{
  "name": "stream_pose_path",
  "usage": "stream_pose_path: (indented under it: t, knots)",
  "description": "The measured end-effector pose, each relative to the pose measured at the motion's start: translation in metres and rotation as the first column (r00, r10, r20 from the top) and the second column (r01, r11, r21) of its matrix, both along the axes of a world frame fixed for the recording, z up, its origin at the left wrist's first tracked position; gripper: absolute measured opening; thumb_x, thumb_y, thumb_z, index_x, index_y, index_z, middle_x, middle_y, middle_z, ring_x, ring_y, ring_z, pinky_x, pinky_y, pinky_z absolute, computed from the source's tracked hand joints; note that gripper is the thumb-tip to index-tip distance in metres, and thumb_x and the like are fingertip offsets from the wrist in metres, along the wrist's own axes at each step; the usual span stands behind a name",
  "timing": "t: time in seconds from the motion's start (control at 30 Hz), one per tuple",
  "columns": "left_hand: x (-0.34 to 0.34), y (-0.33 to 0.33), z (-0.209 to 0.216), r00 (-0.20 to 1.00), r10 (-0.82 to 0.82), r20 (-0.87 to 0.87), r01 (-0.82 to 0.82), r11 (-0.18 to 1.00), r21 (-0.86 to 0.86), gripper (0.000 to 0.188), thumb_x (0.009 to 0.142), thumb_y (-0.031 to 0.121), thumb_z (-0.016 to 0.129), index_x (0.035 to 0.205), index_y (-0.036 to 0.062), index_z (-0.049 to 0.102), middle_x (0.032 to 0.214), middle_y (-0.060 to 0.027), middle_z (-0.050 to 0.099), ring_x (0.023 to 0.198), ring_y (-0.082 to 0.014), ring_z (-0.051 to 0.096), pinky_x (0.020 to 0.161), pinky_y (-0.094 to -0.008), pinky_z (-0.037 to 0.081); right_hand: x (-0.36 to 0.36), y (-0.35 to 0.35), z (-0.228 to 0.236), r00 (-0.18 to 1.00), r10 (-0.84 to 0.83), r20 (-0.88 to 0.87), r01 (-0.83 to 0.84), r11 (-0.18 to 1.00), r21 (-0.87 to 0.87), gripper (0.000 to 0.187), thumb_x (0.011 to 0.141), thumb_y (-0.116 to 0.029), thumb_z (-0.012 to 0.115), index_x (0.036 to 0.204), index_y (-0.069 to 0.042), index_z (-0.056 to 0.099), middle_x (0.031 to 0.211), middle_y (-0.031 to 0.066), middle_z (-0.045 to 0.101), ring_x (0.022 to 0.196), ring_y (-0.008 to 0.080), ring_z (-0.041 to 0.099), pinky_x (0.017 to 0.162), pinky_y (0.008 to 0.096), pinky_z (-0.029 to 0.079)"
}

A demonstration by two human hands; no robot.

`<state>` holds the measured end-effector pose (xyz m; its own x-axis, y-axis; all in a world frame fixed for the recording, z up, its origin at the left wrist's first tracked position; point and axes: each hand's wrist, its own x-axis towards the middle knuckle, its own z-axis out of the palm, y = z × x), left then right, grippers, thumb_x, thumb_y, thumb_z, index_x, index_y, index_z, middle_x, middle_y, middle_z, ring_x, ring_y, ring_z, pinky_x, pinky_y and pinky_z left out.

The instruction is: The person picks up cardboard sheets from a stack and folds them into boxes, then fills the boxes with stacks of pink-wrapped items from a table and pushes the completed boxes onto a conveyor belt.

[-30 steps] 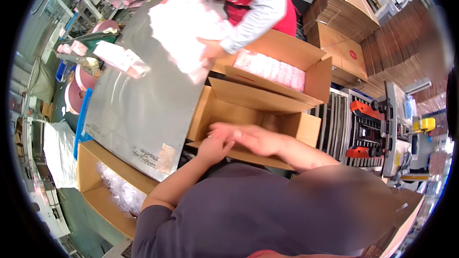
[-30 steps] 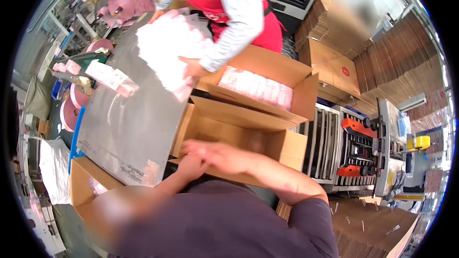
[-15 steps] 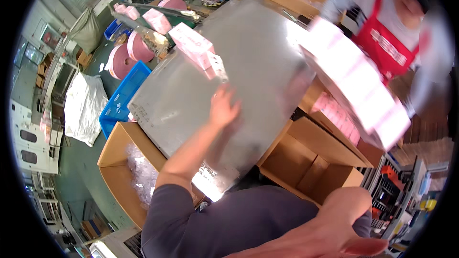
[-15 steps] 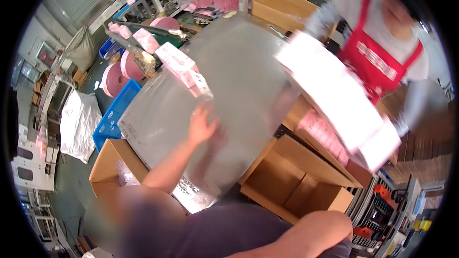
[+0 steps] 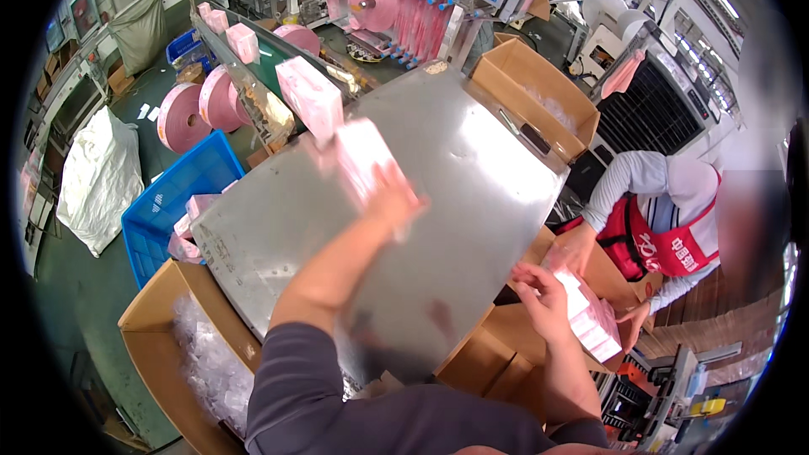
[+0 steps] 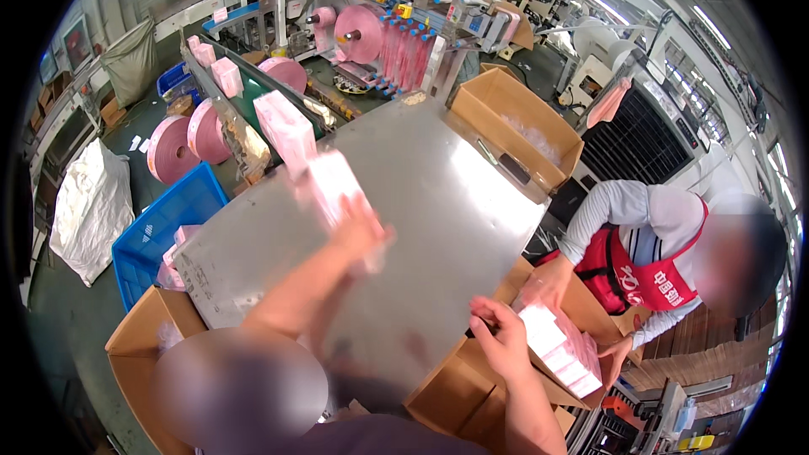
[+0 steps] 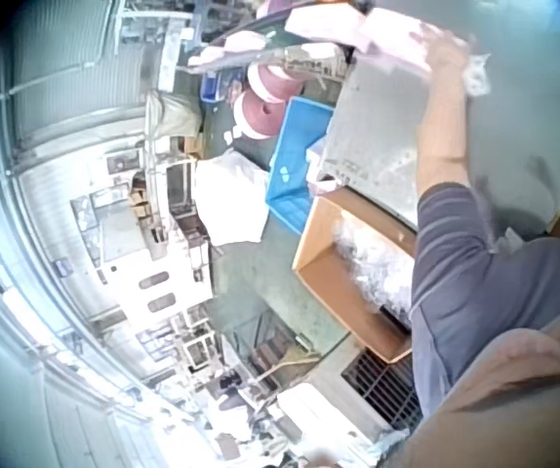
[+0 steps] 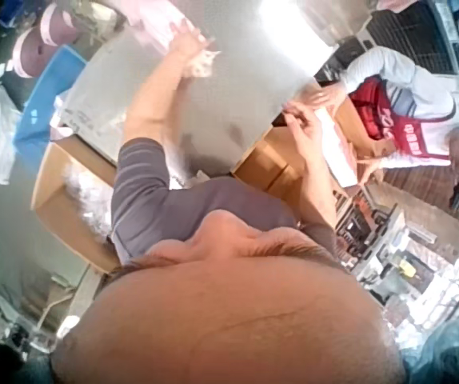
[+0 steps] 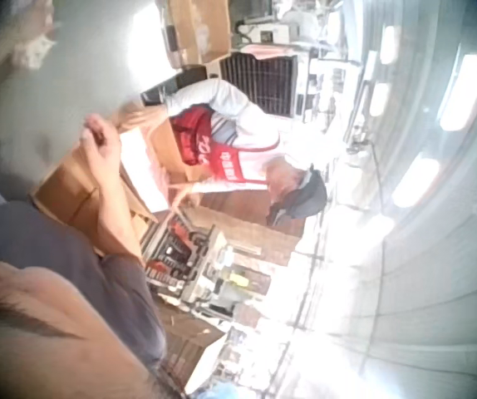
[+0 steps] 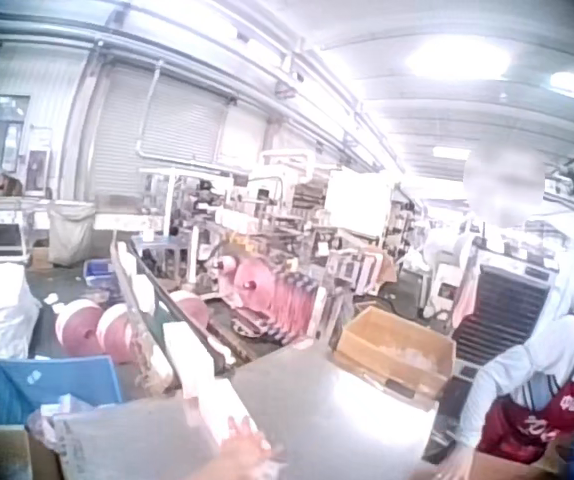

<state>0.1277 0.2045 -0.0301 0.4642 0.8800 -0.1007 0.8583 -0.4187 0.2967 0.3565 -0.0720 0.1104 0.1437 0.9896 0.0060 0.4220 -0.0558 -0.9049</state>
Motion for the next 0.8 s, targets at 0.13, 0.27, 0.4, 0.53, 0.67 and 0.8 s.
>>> stream_pose_path:
  t: [0.13, 0.27, 0.4, 0.53, 0.67, 0.8]
  knots:
    - [0.013, -0.127, 0.025, 0.854, -0.287, 0.434, 0.376, 0.917, -0.132, 0.067, 0.093, 0.055, 0.05, 0.145, 0.014, 0.045, 0.16, -0.0183, 0.019, 0.149, -0.0455, 0.007, 0.111, -0.0729, 0.012, -0.006, 0.041, -0.086, 0.781, 0.018, 0.624, -0.029, 1.0, 0.008, 0.072, 0.085, -0.044, 0.069, 0.145, -0.013, 0.044, 0.141, 0.0308, 0.04, 0.121, 0.0416, 0.053, 0.099, 0.0446, 0.047]
    - [0.003, -0.016, 0.036, 0.972, 0.073, 0.225, -0.105, 0.985, 0.136, 0.066, 0.093, 0.055, 0.049, 0.148, 0.0198, 0.042, 0.161, -0.0167, 0.018, 0.149, -0.0442, 0.004, 0.108, -0.0763, 0.015, -0.04, 0.051, -0.121, 0.782, 0.107, 0.614, 0.024, 0.979, -0.201, 0.09, 0.08, -0.05, 0.071, 0.155, -0.024, 0.028, 0.157, 0.0322, 0.011, 0.128, 0.0497, 0.045, 0.098, 0.0488, 0.048]
    - [-0.05, 0.094, 0.041, 0.892, 0.418, 0.169, -0.434, 0.898, 0.069, 0.069, 0.09, 0.063, 0.05, 0.145, 0.0213, 0.046, 0.162, -0.0176, 0.014, 0.148, -0.0472, 0.001, 0.109, -0.074, 0.016, -0.044, 0.056, -0.12, 0.771, 0.096, 0.629, 0.064, 0.972, -0.226, 0.088, 0.081, -0.05, 0.069, 0.155, -0.026, 0.027, 0.157, 0.0306, 0.01, 0.118, 0.0457, 0.055, 0.093, 0.0461, 0.051]
    - [-0.057, 0.089, 0.01, 0.954, 0.259, 0.149, -0.268, 0.963, 0.04, 0.073, 0.089, 0.066, 0.051, 0.139, 0.0129, 0.051, 0.159, -0.0259, 0.014, 0.143, -0.0594, 0.0, 0.118, -0.0583, 0.018, -0.041, 0.061, -0.117, 0.772, 0.112, 0.626, 0.064, 0.966, -0.252, 0.088, 0.082, -0.05, 0.068, 0.155, -0.026, 0.026, 0.157, 0.0307, 0.011, 0.108, 0.0405, 0.063, 0.089, 0.0444, 0.053]
    - [-0.015, -0.044, -0.058, 0.942, -0.198, 0.27, 0.108, 0.943, 0.314, 0.066, 0.09, 0.052, 0.054, 0.131, 0.0004, 0.055, 0.152, -0.0363, 0.019, 0.142, -0.0595, 0.009, 0.114, -0.0682, 0.013, -0.04, 0.068, -0.113, 0.816, 0.134, 0.563, 0.045, 0.955, -0.292, 0.085, 0.084, -0.048, 0.066, 0.155, -0.023, 0.025, 0.156, 0.0319, 0.012, 0.111, 0.0428, 0.061, 0.09, 0.0446, 0.053]
    - [0.011, -0.169, -0.028, 0.846, -0.435, 0.309, 0.355, 0.891, 0.282, 0.068, 0.091, 0.047, 0.054, 0.148, 0.0131, 0.042, 0.158, -0.025, 0.019, 0.147, -0.0509, 0.008, 0.11, -0.0732, 0.013, -0.023, 0.051, -0.141, 0.719, 0.041, 0.694, 0.042, 0.994, -0.102, 0.081, 0.087, -0.045, 0.064, 0.154, -0.017, 0.029, 0.155, 0.0355, 0.011, 0.135, 0.0508, 0.036, 0.106, 0.053, 0.04]
